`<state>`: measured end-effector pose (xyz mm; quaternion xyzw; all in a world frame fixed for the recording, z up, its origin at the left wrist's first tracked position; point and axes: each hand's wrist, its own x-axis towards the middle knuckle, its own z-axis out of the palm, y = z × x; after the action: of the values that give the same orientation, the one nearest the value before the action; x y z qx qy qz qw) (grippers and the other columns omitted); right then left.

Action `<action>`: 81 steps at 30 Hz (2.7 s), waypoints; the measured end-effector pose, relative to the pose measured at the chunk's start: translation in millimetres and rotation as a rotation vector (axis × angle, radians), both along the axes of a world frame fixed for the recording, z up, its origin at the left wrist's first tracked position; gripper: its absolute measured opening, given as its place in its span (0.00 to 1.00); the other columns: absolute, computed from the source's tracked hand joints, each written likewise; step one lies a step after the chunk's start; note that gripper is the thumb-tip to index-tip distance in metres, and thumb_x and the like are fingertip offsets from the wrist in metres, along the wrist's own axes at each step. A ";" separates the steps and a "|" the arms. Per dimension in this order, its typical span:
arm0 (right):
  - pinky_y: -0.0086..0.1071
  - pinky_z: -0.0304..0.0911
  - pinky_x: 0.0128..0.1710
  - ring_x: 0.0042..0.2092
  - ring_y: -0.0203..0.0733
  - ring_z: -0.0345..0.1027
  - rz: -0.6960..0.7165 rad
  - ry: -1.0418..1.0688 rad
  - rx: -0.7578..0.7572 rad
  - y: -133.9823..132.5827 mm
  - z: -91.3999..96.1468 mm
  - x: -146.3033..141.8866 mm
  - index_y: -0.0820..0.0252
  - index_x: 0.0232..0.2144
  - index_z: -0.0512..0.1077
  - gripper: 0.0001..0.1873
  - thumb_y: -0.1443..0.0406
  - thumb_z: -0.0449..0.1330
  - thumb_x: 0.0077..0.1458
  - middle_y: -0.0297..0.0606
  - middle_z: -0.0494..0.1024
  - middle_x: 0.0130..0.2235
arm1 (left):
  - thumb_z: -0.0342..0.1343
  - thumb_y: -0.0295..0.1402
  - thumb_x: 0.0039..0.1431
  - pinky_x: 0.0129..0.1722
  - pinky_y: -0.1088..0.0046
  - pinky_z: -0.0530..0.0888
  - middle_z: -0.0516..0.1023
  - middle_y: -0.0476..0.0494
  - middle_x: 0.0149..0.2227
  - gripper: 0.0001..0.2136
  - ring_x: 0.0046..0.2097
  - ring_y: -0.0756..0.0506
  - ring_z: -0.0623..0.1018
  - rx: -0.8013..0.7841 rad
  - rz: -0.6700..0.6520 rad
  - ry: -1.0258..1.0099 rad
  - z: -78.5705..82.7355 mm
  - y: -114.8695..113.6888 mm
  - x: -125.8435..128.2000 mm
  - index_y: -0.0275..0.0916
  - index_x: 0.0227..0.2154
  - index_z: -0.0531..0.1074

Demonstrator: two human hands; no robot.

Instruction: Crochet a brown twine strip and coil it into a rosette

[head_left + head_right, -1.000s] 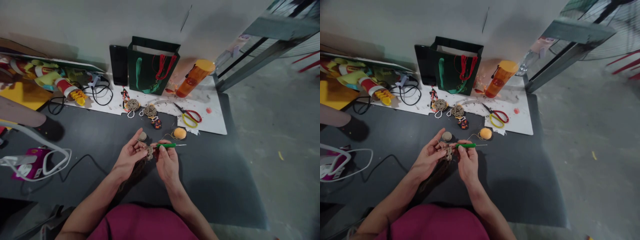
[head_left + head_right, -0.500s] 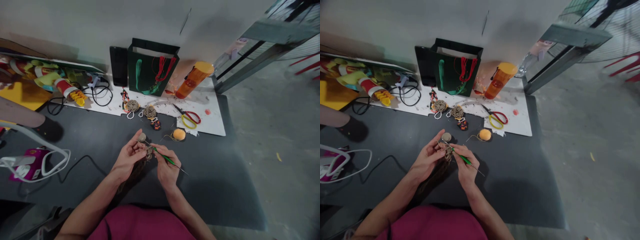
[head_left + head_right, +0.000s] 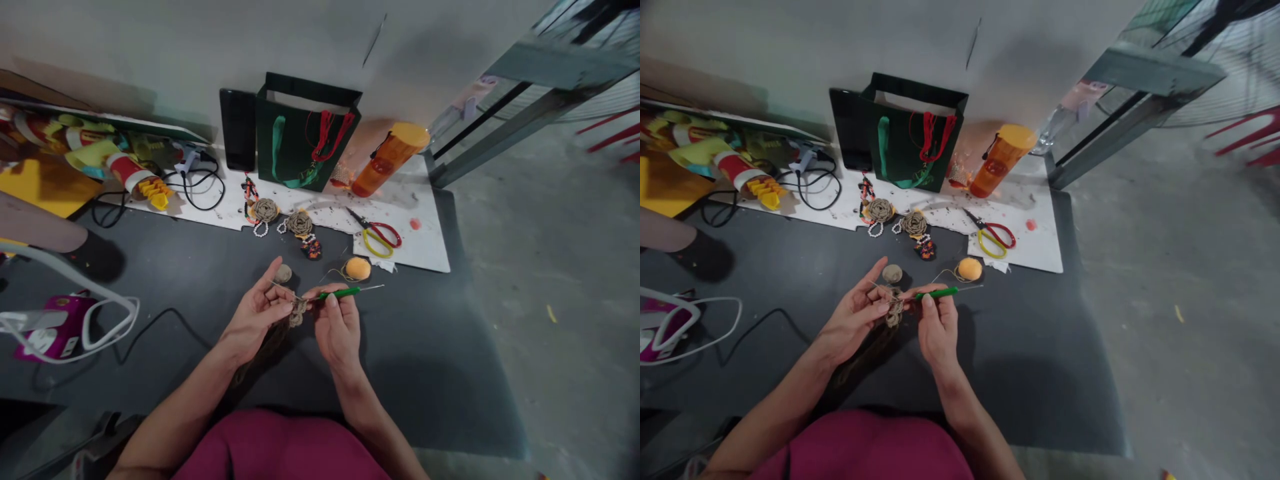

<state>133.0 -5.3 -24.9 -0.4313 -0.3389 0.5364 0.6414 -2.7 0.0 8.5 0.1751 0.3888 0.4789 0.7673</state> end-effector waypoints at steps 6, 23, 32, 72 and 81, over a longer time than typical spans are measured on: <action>0.33 0.67 0.29 0.33 0.40 0.73 0.038 -0.069 0.065 0.3 2.4 6.9 0.52 0.34 0.66 0.06 0.58 0.57 0.59 0.33 0.77 0.30 | 0.66 0.25 0.46 0.33 0.77 0.69 0.74 0.52 0.28 0.40 0.31 0.53 0.72 -0.004 0.004 -0.001 -0.4 0.0 -0.8 0.40 0.63 0.58; 0.38 0.70 0.32 0.38 0.42 0.75 0.069 -0.417 0.350 -4.4 9.4 14.6 0.52 0.39 0.65 0.05 0.67 0.51 0.64 0.38 0.80 0.37 | 0.67 0.25 0.45 0.34 0.78 0.70 0.76 0.51 0.30 0.40 0.32 0.53 0.73 0.030 0.032 0.056 -6.0 0.9 -1.2 0.43 0.62 0.59; 0.43 0.68 0.38 0.41 0.44 0.75 0.134 -0.643 0.573 -5.4 6.5 19.2 0.46 0.46 0.69 0.18 0.74 0.54 0.59 0.37 0.81 0.44 | 0.69 0.24 0.41 0.36 0.79 0.72 0.77 0.51 0.29 0.41 0.32 0.53 0.76 -0.002 0.076 0.073 -10.8 2.4 1.4 0.41 0.61 0.62; 0.35 0.70 0.36 0.39 0.39 0.72 -0.011 -0.849 0.626 -6.8 7.2 6.9 0.53 0.45 0.74 0.20 0.79 0.59 0.54 0.39 0.77 0.39 | 0.70 0.27 0.40 0.35 0.79 0.72 0.75 0.53 0.26 0.39 0.29 0.55 0.74 0.042 0.122 0.125 -12.8 -0.5 6.8 0.40 0.59 0.65; 0.34 0.70 0.35 0.38 0.39 0.71 -0.032 -0.888 0.640 -6.9 8.3 6.8 0.51 0.46 0.74 0.21 0.78 0.60 0.54 0.39 0.76 0.40 | 0.69 0.28 0.42 0.35 0.79 0.71 0.75 0.53 0.27 0.45 0.30 0.54 0.73 0.132 0.167 0.194 -13.4 -2.3 8.6 0.41 0.64 0.55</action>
<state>139.7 -12.2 -16.7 -0.4046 -0.7169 0.1629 0.5439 5.9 -2.3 -4.9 0.2379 0.4421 0.5464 0.6703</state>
